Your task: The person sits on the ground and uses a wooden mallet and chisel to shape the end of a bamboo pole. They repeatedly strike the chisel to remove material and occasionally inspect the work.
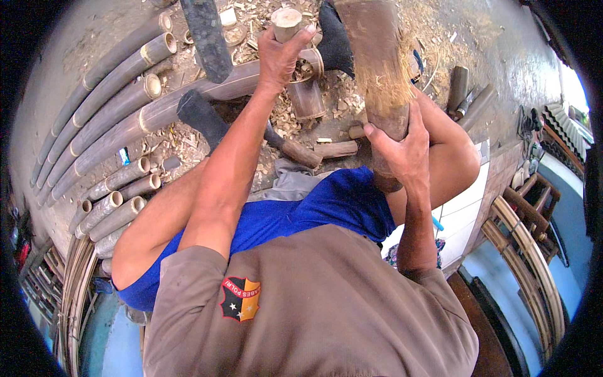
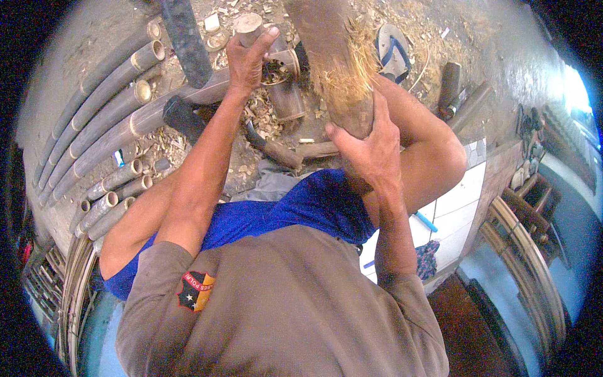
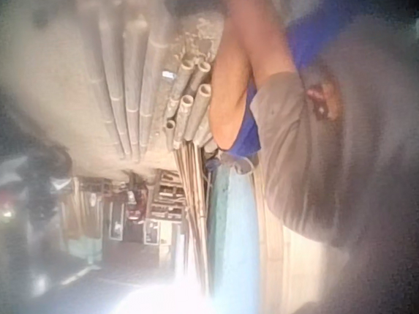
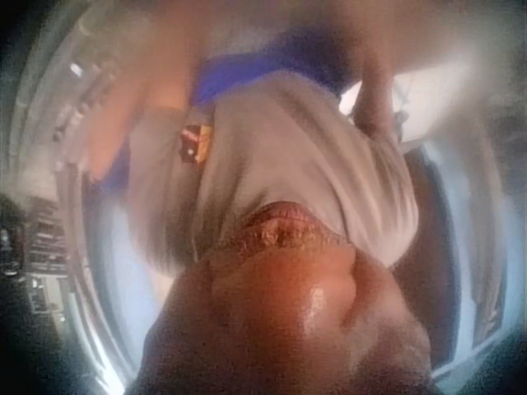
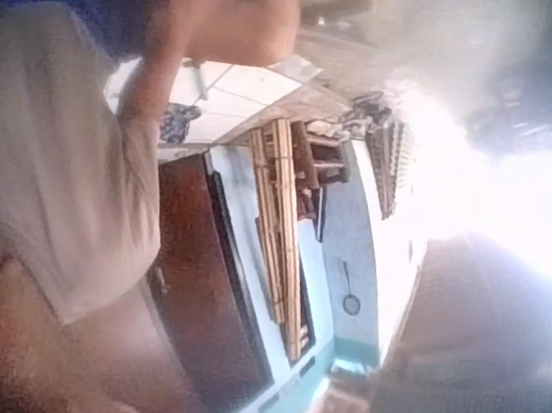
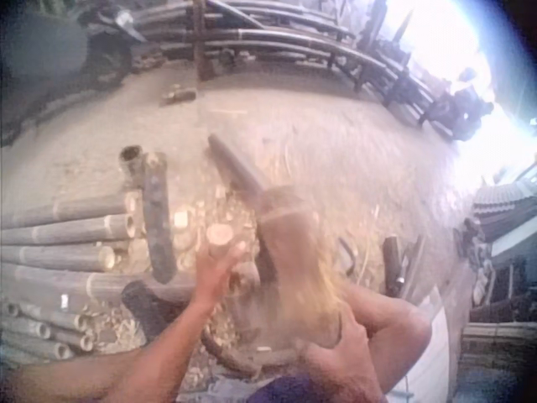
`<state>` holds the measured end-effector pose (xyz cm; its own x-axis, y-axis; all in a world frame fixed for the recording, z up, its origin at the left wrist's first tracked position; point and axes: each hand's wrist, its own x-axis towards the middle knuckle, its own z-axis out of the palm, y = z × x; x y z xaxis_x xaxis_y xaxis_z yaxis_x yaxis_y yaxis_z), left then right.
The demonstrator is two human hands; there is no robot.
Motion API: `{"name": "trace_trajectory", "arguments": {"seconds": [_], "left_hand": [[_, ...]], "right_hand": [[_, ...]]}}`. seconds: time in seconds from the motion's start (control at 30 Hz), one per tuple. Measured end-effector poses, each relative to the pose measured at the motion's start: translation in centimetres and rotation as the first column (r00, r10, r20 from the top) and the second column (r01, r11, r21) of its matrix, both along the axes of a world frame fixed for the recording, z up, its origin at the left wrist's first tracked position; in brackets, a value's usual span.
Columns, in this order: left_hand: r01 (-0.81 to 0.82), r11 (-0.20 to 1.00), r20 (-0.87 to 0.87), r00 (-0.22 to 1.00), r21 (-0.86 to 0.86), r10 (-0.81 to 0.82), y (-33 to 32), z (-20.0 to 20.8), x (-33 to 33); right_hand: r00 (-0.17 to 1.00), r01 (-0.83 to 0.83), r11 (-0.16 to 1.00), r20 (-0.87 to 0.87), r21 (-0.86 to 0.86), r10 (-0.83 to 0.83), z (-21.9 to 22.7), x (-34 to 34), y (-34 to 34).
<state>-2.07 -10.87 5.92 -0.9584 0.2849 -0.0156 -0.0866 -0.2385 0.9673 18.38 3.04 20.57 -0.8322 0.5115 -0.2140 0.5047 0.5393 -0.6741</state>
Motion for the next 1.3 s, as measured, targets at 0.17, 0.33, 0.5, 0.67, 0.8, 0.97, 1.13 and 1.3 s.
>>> {"name": "trace_trajectory", "arguments": {"seconds": [0.17,0.33,0.5,0.67,0.8,0.97,1.13,1.3], "left_hand": [[-0.049,0.999,-0.047,0.998,0.010,0.049,-0.3,-1.8,-0.1],[-0.067,0.997,0.064,0.996,0.049,0.064,-0.8,-2.5,-0.2],[-0.053,0.997,0.135,0.990,0.054,0.045,-1.1,-2.9,0.0],[0.012,1.000,0.124,0.992,0.021,-0.014,-1.5,-3.6,-0.4],[0.047,0.996,0.002,0.999,-0.071,-0.047,-1.6,-4.3,-0.7],[0.022,0.999,0.128,0.992,-0.027,-0.018,-1.5,-4.2,0.4],[0.060,0.991,0.093,0.994,-0.123,-0.049,-1.9,-2.8,0.1],[0.162,0.969,0.180,0.975,-0.188,-0.129,-2.9,-2.9,1.4]], "right_hand": [[1.000,-0.028,1.000,0.001,0.010,0.028,0.0,-0.9,0.3],[0.997,-0.081,0.997,0.012,-0.012,0.081,0.4,-2.0,0.0],[0.983,-0.170,0.984,-0.068,0.051,0.173,1.7,-3.7,0.2],[0.943,-0.207,0.974,-0.245,0.094,0.225,3.4,-7.0,0.8],[0.915,-0.391,0.886,0.001,0.250,0.404,3.8,-11.5,-0.2],[0.841,-0.504,0.754,0.039,0.422,0.540,5.9,-13.0,-0.9],[0.749,-0.657,0.671,0.404,0.344,0.526,5.2,-12.4,-1.8],[0.845,-0.409,0.800,-0.150,0.439,0.514,3.8,-10.3,-2.0]]}}
